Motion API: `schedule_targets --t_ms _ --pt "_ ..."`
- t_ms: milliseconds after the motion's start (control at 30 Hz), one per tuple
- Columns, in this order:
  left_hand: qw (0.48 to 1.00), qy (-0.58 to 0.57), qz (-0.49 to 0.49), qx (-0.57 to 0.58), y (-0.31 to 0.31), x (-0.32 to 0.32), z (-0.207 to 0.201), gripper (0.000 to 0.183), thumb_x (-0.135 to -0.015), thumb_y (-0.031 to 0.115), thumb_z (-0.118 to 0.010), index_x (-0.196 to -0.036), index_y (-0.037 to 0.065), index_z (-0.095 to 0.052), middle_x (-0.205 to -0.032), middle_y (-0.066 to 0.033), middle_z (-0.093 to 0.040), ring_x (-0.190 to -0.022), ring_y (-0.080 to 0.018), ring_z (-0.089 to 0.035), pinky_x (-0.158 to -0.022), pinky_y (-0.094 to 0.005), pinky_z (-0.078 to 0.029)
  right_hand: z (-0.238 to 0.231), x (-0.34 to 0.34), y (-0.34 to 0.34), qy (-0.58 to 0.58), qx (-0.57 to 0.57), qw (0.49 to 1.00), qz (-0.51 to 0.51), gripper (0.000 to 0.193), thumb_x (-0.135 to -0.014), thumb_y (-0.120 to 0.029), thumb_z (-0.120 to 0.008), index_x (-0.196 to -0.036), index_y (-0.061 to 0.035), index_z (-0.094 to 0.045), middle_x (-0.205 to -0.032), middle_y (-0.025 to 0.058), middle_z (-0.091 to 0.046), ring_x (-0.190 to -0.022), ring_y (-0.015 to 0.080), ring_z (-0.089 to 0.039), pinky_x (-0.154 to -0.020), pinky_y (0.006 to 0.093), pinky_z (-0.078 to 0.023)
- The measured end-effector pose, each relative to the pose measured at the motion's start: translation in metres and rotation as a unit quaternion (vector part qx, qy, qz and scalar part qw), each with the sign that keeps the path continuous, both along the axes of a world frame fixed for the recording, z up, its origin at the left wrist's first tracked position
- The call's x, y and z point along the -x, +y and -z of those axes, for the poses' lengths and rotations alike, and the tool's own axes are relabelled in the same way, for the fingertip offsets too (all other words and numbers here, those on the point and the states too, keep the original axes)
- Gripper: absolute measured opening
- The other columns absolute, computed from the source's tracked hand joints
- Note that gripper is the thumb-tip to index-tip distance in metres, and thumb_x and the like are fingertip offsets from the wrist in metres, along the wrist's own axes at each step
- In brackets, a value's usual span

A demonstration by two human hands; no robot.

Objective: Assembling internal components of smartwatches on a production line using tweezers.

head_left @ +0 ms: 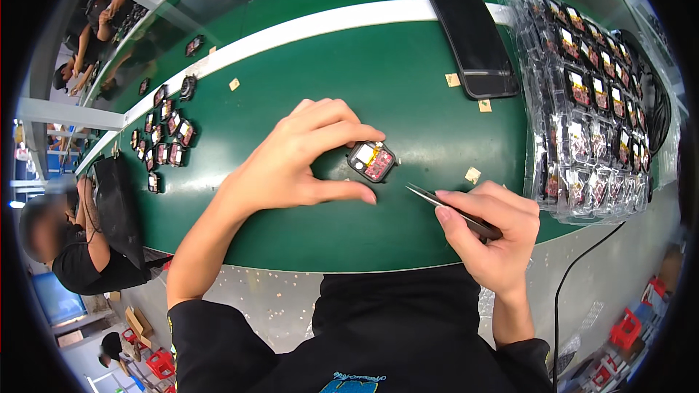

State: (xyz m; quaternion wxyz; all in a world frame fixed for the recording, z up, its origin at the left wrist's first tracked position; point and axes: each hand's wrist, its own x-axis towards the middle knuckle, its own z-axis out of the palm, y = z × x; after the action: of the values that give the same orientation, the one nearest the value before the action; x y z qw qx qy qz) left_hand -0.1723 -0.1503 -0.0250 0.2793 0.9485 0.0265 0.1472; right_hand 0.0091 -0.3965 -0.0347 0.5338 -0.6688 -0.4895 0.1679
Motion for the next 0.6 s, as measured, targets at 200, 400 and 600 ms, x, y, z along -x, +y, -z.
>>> schedule_targets --t_ms 200,400,600 --pt "0.996 0.003 -0.001 0.087 -0.003 -0.003 -0.001 0.058 -0.069 0.026 -0.103 -0.120 0.010 -0.081 -0.109 -0.0014 -0.072 -0.094 -0.0195 -0.061 -0.079 -0.0314 -0.048 0.000 -0.003 -0.001 0.033 0.005 0.999 -0.009 0.017 -0.085 0.003 -0.086 -0.102 0.0012 -0.086 -0.070 0.0032 -0.069 -0.051 0.0057 -0.051 -0.049 0.0240 -0.034" --pt "0.996 0.045 0.017 0.074 -0.018 0.003 -0.002 0.061 -0.065 0.036 -0.104 -0.115 0.008 -0.082 -0.094 -0.0005 -0.075 -0.082 -0.0194 -0.065 -0.084 -0.0335 -0.043 -0.006 -0.006 0.007 0.096 0.037 0.994 -0.036 0.013 -0.085 0.006 -0.083 -0.097 0.0029 -0.085 -0.068 0.0046 -0.067 -0.053 0.0062 -0.052 -0.050 0.0256 -0.033" --pt "0.997 0.043 0.018 0.068 -0.014 0.001 0.000 0.064 -0.062 0.040 -0.103 -0.112 0.005 -0.083 -0.088 -0.0029 -0.075 -0.080 -0.0200 -0.066 -0.083 -0.0347 -0.042 -0.001 -0.001 0.026 0.002 0.030 0.999 -0.043 0.014 -0.081 0.007 -0.082 -0.093 0.0014 -0.083 -0.069 0.0039 -0.067 -0.048 0.0078 -0.051 -0.045 0.0257 -0.035"
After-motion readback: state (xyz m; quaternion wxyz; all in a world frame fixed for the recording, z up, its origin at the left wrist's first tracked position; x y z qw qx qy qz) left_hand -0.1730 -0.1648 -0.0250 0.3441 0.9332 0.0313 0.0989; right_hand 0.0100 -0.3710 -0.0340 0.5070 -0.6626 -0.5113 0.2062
